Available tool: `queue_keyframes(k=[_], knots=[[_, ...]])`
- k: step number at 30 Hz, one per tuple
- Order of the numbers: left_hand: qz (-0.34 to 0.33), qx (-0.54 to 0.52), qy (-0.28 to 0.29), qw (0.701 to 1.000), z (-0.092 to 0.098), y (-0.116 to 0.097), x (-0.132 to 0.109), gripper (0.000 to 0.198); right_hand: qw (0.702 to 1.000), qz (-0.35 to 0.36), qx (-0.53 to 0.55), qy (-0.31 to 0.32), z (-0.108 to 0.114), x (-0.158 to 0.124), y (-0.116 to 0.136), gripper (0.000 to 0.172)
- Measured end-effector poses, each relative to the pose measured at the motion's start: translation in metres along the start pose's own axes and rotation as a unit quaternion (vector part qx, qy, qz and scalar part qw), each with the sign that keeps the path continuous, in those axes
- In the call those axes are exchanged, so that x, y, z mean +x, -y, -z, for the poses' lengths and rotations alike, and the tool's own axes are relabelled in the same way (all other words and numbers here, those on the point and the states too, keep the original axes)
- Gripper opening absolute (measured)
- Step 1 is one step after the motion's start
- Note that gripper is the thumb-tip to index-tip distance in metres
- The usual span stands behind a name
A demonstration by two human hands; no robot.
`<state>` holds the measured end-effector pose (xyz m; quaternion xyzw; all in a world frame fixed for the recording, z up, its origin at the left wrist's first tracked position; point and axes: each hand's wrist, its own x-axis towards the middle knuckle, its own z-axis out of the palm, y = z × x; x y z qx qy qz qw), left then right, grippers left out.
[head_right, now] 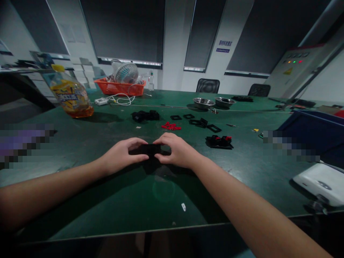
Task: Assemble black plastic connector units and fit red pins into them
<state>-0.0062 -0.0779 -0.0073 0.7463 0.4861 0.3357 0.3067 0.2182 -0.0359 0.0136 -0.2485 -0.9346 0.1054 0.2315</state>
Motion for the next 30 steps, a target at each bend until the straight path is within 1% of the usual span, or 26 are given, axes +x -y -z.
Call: queue_keyframes(k=[4, 20, 30], knots=[[0.004, 0.013, 0.002, 1.000, 0.0005, -0.0022, -0.0005, 0.046, 1.000, -0.005, 0.004, 0.001, -0.0003, -0.0003, -0.0013, 0.031], [-0.016, 0.034, 0.002, 0.999, -0.0002, -0.0008, -0.0003, 0.044, 1.000, -0.013, 0.015, 0.003, 0.0005, 0.0004, -0.0015, 0.030], [-0.011, 0.060, 0.004, 0.998, 0.0005, -0.0046, -0.0005, 0.043, 1.000, -0.018, 0.019, 0.011, -0.0014, -0.0016, -0.0040, 0.033]])
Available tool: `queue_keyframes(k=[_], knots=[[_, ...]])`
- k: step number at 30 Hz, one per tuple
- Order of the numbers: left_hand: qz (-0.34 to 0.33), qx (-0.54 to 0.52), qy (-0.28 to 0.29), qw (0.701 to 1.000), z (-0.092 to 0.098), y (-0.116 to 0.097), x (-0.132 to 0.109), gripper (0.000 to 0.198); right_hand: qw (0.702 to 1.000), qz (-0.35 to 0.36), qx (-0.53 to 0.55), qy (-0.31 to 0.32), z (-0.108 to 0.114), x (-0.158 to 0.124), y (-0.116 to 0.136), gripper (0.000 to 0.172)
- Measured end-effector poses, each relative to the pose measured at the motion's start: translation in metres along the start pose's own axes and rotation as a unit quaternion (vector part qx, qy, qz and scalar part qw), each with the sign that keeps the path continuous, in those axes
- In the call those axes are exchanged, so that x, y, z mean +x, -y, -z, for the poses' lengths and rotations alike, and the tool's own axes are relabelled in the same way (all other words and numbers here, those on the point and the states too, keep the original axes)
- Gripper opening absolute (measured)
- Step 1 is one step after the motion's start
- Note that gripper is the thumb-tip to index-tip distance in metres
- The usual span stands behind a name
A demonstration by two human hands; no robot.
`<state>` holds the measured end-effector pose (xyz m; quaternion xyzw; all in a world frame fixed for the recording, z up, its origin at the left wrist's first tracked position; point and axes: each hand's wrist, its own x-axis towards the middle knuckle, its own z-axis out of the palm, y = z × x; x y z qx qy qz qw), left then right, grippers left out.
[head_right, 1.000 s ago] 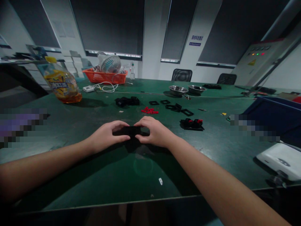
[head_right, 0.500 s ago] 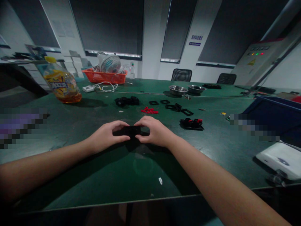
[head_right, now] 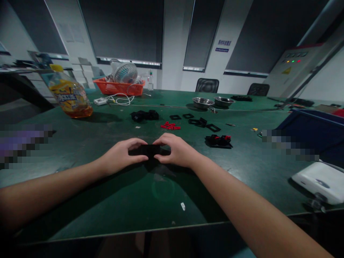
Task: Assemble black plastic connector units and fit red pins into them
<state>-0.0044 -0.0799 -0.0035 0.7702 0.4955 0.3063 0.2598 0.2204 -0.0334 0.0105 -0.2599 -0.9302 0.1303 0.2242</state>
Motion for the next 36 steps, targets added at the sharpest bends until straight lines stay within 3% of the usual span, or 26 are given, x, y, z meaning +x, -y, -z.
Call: queue_keyframes(k=[36], knots=[[-0.010, 0.022, 0.005, 1.000, 0.0001, -0.0001, -0.0001, 0.040, 1.000, -0.009, 0.000, 0.013, 0.0018, 0.0000, 0.0032, 0.032]])
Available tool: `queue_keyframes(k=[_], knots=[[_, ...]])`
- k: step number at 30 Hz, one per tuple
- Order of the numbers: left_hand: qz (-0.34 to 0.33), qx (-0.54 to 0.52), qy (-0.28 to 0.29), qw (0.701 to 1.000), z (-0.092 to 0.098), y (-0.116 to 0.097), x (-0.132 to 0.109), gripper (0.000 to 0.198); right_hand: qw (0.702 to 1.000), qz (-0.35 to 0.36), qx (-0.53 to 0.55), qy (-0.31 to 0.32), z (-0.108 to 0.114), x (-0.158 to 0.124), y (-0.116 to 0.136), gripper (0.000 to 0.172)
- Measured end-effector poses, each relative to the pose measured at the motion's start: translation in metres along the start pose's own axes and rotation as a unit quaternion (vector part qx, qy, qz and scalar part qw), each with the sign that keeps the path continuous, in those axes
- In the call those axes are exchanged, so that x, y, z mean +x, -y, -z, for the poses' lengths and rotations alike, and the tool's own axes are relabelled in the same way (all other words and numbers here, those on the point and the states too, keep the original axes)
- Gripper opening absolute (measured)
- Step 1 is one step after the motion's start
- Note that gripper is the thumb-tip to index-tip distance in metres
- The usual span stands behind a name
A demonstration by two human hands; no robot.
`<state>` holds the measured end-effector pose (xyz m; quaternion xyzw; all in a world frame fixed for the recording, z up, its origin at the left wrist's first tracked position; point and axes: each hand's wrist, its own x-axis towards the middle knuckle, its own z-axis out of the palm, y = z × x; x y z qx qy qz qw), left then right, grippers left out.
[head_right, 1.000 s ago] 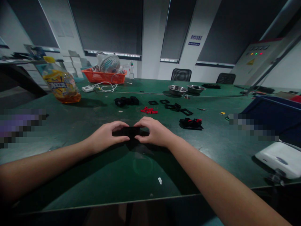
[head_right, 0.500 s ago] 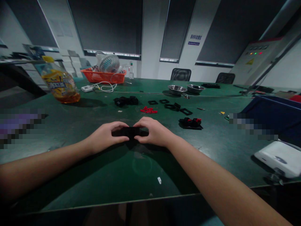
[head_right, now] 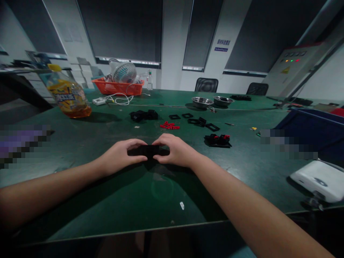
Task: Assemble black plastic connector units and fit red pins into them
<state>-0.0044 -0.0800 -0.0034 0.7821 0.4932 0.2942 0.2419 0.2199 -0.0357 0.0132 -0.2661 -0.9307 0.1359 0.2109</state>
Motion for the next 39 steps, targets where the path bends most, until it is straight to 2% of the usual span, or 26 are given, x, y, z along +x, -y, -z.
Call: queue_keyframes(k=[39], knots=[[-0.008, 0.014, 0.009, 1.000, 0.0006, 0.0008, 0.0002, 0.041, 1.000, 0.008, -0.012, 0.008, -0.0007, -0.0001, -0.0029, 0.033]])
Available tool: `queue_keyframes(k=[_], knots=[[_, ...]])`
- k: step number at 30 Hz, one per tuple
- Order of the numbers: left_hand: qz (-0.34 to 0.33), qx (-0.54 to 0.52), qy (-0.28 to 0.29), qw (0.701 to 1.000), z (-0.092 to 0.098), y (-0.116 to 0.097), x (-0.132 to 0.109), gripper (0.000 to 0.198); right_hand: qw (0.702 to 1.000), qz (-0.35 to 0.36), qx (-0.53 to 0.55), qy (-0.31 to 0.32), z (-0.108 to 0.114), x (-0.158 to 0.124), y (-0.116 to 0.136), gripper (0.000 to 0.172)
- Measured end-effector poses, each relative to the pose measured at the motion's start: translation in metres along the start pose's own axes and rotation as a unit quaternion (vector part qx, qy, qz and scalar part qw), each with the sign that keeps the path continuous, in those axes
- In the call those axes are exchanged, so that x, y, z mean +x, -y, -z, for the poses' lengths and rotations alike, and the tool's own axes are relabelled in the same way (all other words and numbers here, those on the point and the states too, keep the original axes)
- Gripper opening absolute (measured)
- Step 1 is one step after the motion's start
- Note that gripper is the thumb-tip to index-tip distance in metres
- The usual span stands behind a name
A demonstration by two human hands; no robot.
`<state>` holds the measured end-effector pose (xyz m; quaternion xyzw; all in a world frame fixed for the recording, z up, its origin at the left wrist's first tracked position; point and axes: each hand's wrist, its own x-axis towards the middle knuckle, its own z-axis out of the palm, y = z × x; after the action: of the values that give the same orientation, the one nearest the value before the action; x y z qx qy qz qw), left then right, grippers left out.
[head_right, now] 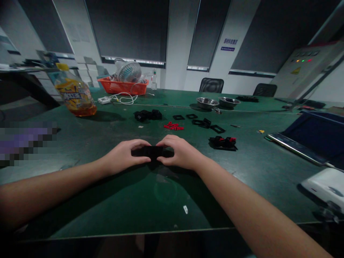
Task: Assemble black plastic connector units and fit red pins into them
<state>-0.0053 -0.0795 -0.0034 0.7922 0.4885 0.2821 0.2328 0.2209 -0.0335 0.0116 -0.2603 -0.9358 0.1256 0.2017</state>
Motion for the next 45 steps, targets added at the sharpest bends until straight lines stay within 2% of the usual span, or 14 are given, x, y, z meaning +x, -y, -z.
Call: queue_keyframes(k=[9, 17, 30, 45], knots=[[0.008, -0.004, -0.002, 1.000, -0.0004, 0.0010, 0.0004, 0.041, 1.000, 0.006, 0.000, 0.000, 0.0002, -0.0002, -0.0013, 0.034], [0.010, -0.015, -0.006, 1.000, -0.0015, 0.0023, 0.0003, 0.042, 1.000, -0.001, 0.004, 0.008, 0.0009, -0.0002, -0.0011, 0.041], [0.004, -0.020, -0.007, 1.000, -0.0010, 0.0032, 0.0016, 0.038, 0.999, -0.034, -0.007, 0.031, 0.0023, 0.0010, 0.0014, 0.039], [0.001, -0.019, -0.008, 1.000, -0.0011, 0.0038, 0.0003, 0.041, 0.999, -0.025, -0.004, 0.021, 0.0023, 0.0011, 0.0001, 0.035]])
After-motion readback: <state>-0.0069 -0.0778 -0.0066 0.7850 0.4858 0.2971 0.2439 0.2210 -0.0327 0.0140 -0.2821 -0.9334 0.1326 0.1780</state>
